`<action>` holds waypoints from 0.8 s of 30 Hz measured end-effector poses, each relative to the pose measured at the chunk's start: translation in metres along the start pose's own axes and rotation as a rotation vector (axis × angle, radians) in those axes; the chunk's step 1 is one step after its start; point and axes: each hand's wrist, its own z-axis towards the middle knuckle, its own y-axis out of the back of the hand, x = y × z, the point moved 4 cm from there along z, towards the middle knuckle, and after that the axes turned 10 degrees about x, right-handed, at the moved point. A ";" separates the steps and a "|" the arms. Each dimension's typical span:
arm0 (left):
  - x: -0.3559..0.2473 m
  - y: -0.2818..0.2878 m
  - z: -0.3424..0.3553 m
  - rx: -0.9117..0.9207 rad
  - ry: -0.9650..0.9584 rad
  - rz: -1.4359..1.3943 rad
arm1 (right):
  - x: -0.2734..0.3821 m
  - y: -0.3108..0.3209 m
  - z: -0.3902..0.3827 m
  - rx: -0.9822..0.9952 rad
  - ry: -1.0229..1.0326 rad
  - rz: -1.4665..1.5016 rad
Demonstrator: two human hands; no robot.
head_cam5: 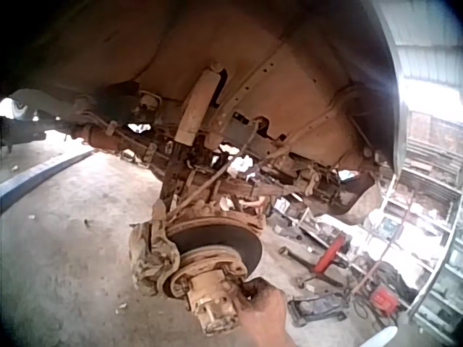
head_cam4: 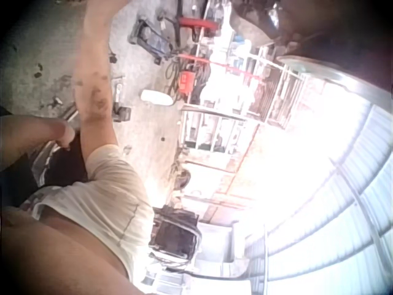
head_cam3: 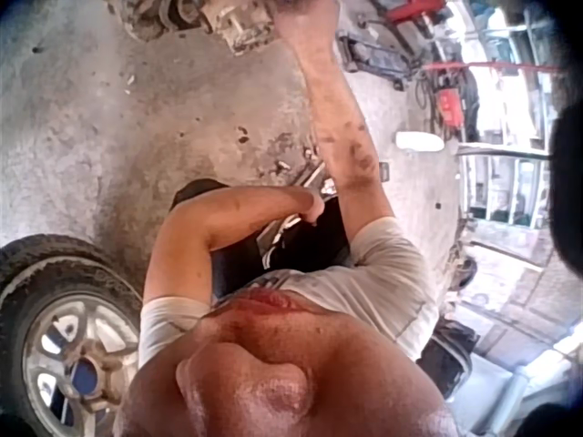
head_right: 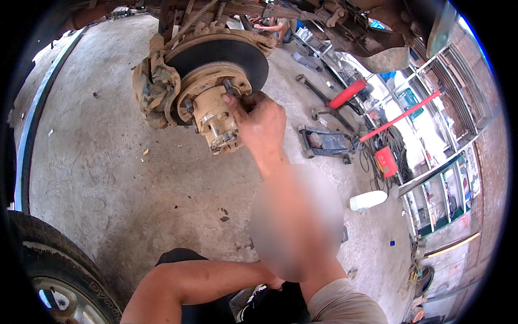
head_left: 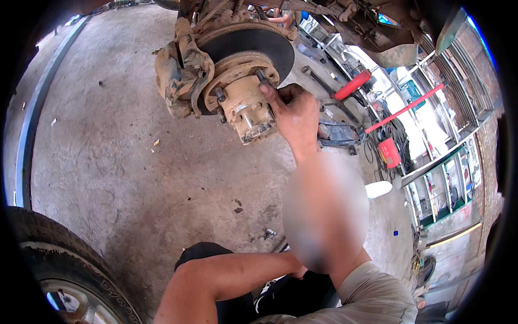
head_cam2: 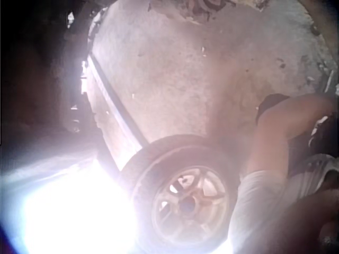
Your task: The person sits on the floor sorting nuts and bolts from a pile into metal bowls. He then moves to a vehicle's wheel hub, removes a bolt, and uses a tool to clean the inside of a nut before placing it on a shelf.
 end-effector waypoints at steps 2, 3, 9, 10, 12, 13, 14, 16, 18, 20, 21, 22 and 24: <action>-0.001 0.000 0.001 0.031 0.023 -0.007 | 0.001 -0.002 0.001 0.033 0.010 -0.045; 0.000 -0.001 0.001 0.011 0.014 0.002 | 0.003 -0.004 0.002 0.052 0.000 -0.068; -0.010 0.003 -0.011 -0.041 -0.006 0.011 | 0.000 -0.006 0.005 0.068 -0.011 -0.166; -0.019 0.009 -0.028 -0.048 0.009 0.012 | -0.005 -0.005 0.004 0.075 -0.023 -0.159; -0.023 0.011 -0.041 -0.070 0.030 0.006 | -0.005 -0.007 0.005 0.087 -0.021 -0.165; -0.024 0.010 -0.038 -0.075 0.025 0.005 | -0.008 -0.006 0.004 0.085 -0.022 -0.184; -0.025 0.009 -0.034 -0.083 0.018 0.003 | -0.009 -0.006 0.005 0.086 -0.021 -0.204; 0.002 -0.004 0.009 0.021 0.011 -0.083 | 0.005 -0.018 0.011 0.110 0.003 -0.206; -0.001 -0.006 0.018 -0.058 -0.030 -0.044 | 0.000 -0.011 0.011 0.130 -0.035 -0.246; 0.012 -0.008 -0.039 -0.360 0.038 0.009 | 0.010 -0.040 0.019 0.214 -0.030 -0.188; -0.018 0.004 -0.043 -0.272 -0.028 0.013 | -0.001 -0.013 0.012 0.183 -0.084 -0.261; -0.025 0.011 -0.052 -0.187 -0.023 -0.019 | -0.004 -0.006 0.010 0.173 -0.097 -0.269; -0.024 0.012 -0.056 -0.108 -0.003 -0.056 | -0.003 -0.005 0.011 0.162 -0.086 -0.231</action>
